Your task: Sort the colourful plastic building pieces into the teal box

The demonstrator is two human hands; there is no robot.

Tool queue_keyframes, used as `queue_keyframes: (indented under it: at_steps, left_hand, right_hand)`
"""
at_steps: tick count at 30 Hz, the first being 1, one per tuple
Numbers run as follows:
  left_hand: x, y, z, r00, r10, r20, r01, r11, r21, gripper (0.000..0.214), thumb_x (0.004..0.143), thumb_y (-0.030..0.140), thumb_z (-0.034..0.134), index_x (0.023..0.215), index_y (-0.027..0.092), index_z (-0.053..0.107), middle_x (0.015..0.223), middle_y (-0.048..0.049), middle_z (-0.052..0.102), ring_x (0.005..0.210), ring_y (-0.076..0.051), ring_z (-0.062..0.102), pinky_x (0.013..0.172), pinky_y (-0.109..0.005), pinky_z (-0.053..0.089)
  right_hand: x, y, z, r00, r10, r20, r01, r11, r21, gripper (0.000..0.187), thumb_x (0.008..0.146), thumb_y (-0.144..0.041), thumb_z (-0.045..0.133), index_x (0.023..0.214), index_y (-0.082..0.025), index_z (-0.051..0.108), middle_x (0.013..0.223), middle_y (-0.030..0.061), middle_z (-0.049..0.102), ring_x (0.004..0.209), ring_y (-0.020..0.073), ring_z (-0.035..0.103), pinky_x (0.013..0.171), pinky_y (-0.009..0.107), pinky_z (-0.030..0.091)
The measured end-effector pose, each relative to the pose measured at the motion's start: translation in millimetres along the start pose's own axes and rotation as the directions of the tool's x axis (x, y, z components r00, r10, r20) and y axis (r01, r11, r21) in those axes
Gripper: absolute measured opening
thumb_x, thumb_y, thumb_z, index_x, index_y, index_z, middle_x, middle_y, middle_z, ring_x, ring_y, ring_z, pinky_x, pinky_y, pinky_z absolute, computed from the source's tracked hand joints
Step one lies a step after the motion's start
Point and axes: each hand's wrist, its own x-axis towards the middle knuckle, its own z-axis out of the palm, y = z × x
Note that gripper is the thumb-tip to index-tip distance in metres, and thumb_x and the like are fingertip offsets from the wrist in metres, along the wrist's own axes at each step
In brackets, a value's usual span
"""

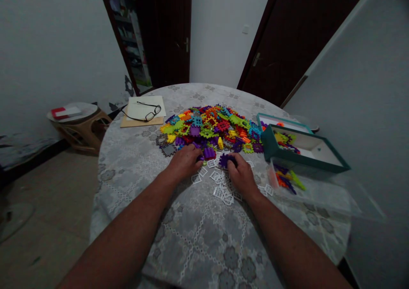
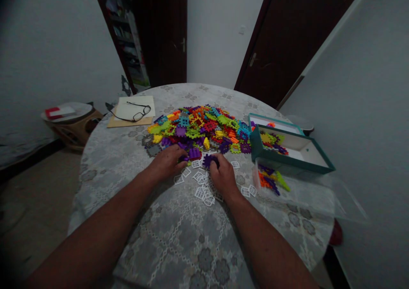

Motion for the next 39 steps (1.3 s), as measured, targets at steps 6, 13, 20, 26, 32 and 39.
queue_keyframes:
  at_steps: [6, 13, 20, 26, 32, 39]
  left_hand:
    - [-6, 24, 3.0, 0.993, 0.117, 0.025, -0.114, 0.989, -0.099, 0.018, 0.103, 0.032, 0.062, 0.112, 0.022, 0.073, 0.111, -0.0105, 0.073, 0.105, -0.027, 0.07, 0.089, -0.037, 0.053]
    - [-1, 22, 8.0, 1.0, -0.007, -0.02, 0.003, 0.985, -0.17, 0.02, 0.106, 0.034, 0.06, 0.118, 0.022, 0.07, 0.106, -0.01, 0.079, 0.098, -0.027, 0.073, 0.084, -0.035, 0.052]
    - [1, 15, 8.1, 0.998, -0.046, -0.03, 0.04, 0.987, -0.153, 0.019, 0.103, 0.03, 0.06, 0.113, 0.021, 0.073, 0.109, -0.0135, 0.08, 0.099, -0.029, 0.074, 0.084, -0.037, 0.051]
    - [2, 12, 8.9, 1.0, 0.006, -0.023, -0.012, 0.965, -0.261, 0.024, 0.105, 0.034, 0.056, 0.115, 0.024, 0.075, 0.108, -0.0113, 0.082, 0.097, -0.028, 0.075, 0.085, -0.039, 0.052]
    - [1, 14, 7.9, 0.999, -0.021, -0.032, 0.007, 0.93, -0.366, 0.021, 0.104, 0.035, 0.056, 0.112, 0.026, 0.074, 0.105, -0.0093, 0.082, 0.093, -0.026, 0.075, 0.085, -0.041, 0.054]
    - [2, 11, 9.8, 0.996, -0.07, -0.061, 0.035, 0.893, -0.449, 0.018, 0.097, 0.026, 0.063, 0.111, 0.028, 0.073, 0.111, -0.0076, 0.083, 0.099, -0.026, 0.076, 0.091, -0.042, 0.057]
  right_hand:
    - [0, 1, 1, 1.0, 0.006, 0.002, -0.006, 1.0, 0.018, 0.036, 0.096, -0.038, 0.053, 0.119, -0.021, 0.074, 0.108, 0.009, 0.081, 0.1, 0.0278, 0.073, 0.096, 0.039, 0.055]
    - [2, 7, 2, 1.0, 0.012, 0.026, -0.013, 0.999, 0.031, 0.034, 0.098, -0.036, 0.052, 0.122, -0.023, 0.072, 0.112, 0.0078, 0.081, 0.105, 0.0277, 0.073, 0.096, 0.038, 0.054]
    - [3, 2, 3, 1.0, 0.006, 0.022, -0.006, 1.0, 0.012, 0.031, 0.098, -0.032, 0.052, 0.12, -0.024, 0.073, 0.11, 0.0062, 0.081, 0.104, 0.0257, 0.073, 0.094, 0.036, 0.054]
    - [2, 2, 3, 1.0, 0.011, 0.016, -0.012, 0.999, 0.036, 0.031, 0.099, -0.032, 0.051, 0.12, -0.024, 0.072, 0.109, 0.0057, 0.081, 0.103, 0.0252, 0.073, 0.094, 0.036, 0.054]
    - [2, 3, 3, 1.0, 0.014, 0.012, -0.015, 0.999, 0.034, 0.031, 0.098, -0.033, 0.052, 0.12, -0.023, 0.072, 0.107, 0.0068, 0.081, 0.103, 0.0266, 0.073, 0.093, 0.037, 0.055]
    - [2, 3, 2, 1.0, 0.015, 0.017, -0.016, 0.999, 0.043, 0.036, 0.098, -0.032, 0.054, 0.128, -0.024, 0.071, 0.115, 0.0079, 0.081, 0.108, 0.0268, 0.074, 0.099, 0.039, 0.055]
